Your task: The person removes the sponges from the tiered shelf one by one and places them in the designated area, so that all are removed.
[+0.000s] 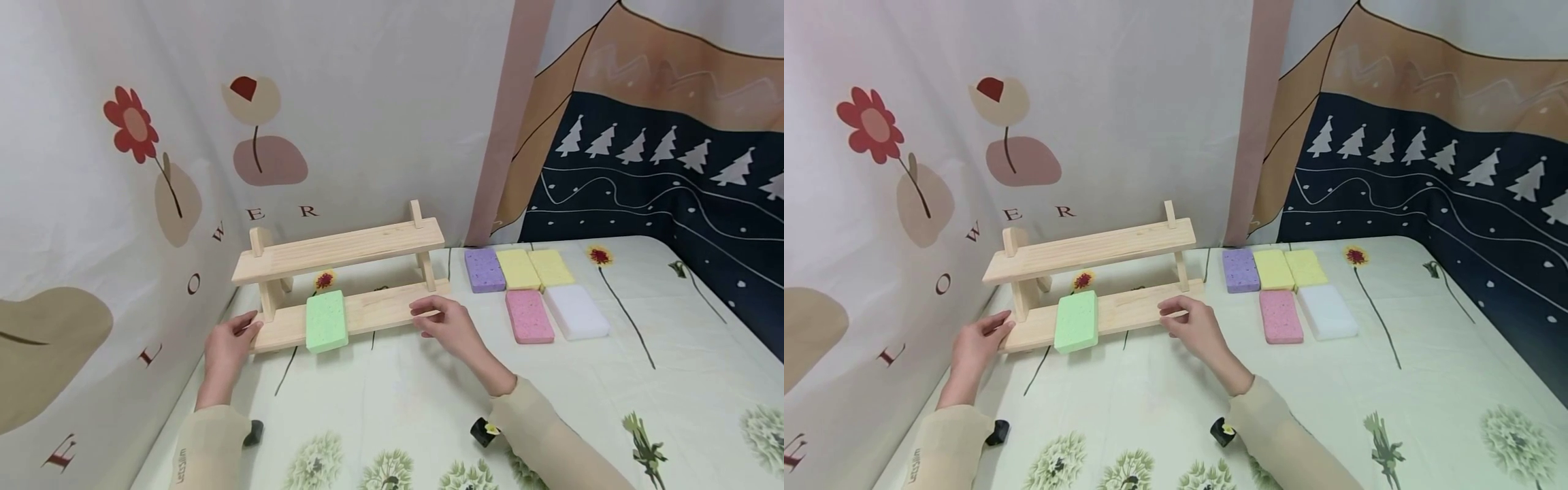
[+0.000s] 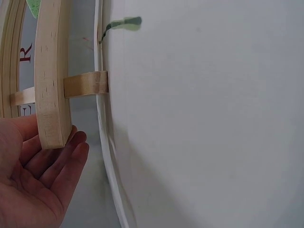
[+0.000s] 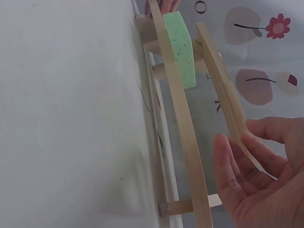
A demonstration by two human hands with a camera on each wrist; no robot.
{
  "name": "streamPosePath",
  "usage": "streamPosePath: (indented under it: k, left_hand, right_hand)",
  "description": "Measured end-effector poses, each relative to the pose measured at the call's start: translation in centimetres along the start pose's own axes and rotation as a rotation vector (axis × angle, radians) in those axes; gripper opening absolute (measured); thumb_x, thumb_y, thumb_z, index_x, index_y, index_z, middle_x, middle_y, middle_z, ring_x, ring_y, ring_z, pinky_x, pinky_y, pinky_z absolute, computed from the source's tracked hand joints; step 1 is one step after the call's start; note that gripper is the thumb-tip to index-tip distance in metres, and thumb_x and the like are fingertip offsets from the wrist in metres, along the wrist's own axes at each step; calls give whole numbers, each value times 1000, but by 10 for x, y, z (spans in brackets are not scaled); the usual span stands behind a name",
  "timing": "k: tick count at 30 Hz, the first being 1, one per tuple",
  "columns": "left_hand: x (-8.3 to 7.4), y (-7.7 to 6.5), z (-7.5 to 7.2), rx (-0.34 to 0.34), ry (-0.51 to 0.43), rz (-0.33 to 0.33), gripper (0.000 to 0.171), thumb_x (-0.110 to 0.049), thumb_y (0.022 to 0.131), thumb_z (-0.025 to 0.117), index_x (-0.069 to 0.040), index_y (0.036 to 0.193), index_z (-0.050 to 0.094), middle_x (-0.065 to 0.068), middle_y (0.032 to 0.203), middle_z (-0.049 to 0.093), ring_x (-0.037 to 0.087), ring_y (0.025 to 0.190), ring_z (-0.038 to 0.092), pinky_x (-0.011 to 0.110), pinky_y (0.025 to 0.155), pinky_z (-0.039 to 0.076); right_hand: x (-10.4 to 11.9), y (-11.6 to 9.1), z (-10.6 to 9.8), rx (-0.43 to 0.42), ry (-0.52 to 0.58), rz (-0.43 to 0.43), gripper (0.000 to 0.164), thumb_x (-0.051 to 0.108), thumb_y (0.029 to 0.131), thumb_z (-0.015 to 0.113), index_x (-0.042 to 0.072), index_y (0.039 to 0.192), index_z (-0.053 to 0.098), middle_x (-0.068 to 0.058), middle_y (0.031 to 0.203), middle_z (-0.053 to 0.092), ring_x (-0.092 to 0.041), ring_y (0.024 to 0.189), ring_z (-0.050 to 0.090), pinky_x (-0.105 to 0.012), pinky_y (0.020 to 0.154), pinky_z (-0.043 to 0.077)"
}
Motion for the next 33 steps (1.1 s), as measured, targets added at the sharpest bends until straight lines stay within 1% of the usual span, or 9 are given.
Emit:
streamPosePath:
  k: [5, 12, 19, 25, 28, 30, 31, 33]
  left_hand:
    - [-1, -1, -1, -3, 1, 1, 45, -29, 103, 56, -8, 143, 54, 22, 142, 57, 36, 121, 58, 22, 71, 44]
    - [1, 0, -1, -3, -9, -1, 45, -28, 102, 57, -8, 143, 54, 22, 142, 57, 36, 122, 57, 19, 69, 43]
    - [2, 0, 0, 0, -18, -10, 45, -28, 102, 57, -10, 143, 54, 22, 143, 56, 35, 122, 58, 15, 66, 43]
    - [3, 0, 0, 6, -19, -14, 47, -31, 102, 57, -10, 144, 53, 22, 144, 55, 36, 123, 56, 18, 69, 43]
    - [3, 1, 0, 6, -21, -13, 47, -31, 102, 56, -11, 144, 53, 21, 144, 55, 36, 123, 56, 18, 69, 44]
    - [3, 1, 0, 5, -20, -15, 46, -30, 102, 56, -12, 144, 53, 21, 144, 56, 35, 124, 56, 19, 70, 44]
    - [3, 1, 0, 4, -21, -15, 46, -30, 103, 56, -12, 145, 53, 21, 144, 56, 36, 124, 56, 23, 73, 48]
    - [3, 0, 1, 3, -28, -14, 46, -29, 103, 56, -11, 145, 52, 21, 144, 55, 38, 126, 55, 32, 81, 52]
  right_hand:
    - [1, 1, 13, 40, 17, 4, 26, 1, 93, 66, -3, 119, 67, -22, 113, 71, -38, 96, 71, -31, 74, 62]
    - [4, 2, 33, 82, 31, -22, 27, 3, 93, 66, -2, 120, 66, -22, 110, 71, -39, 96, 71, -32, 74, 62]
    - [8, 3, 58, 130, 75, -27, 30, 4, 93, 66, -1, 122, 65, -23, 114, 69, -37, 99, 71, -32, 77, 62]
    - [8, 4, 78, 149, 117, -18, 34, 6, 93, 68, -1, 126, 63, -23, 119, 68, -32, 100, 72, -31, 78, 62]
    - [7, 5, 86, 150, 140, -14, 36, 6, 93, 68, -1, 128, 62, -24, 122, 66, -34, 100, 71, -31, 78, 62]
    - [14, 2, 88, 149, 146, -4, 37, 5, 93, 67, -3, 129, 60, -27, 124, 64, -36, 101, 71, -32, 79, 62]
    - [20, 0, 89, 147, 149, 1, 37, 4, 94, 67, -4, 129, 59, -28, 126, 63, -38, 102, 71, -33, 79, 62]
    - [19, 1, 93, 138, 155, 15, 38, 6, 93, 68, -2, 130, 60, -27, 127, 63, -36, 102, 71, -33, 79, 62]
Point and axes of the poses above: each hand's wrist, its own y-axis towards the middle knuckle, its own z-axis out of the palm, x = y × z, the point moved 6 cm from there along y, towards the middle knuckle
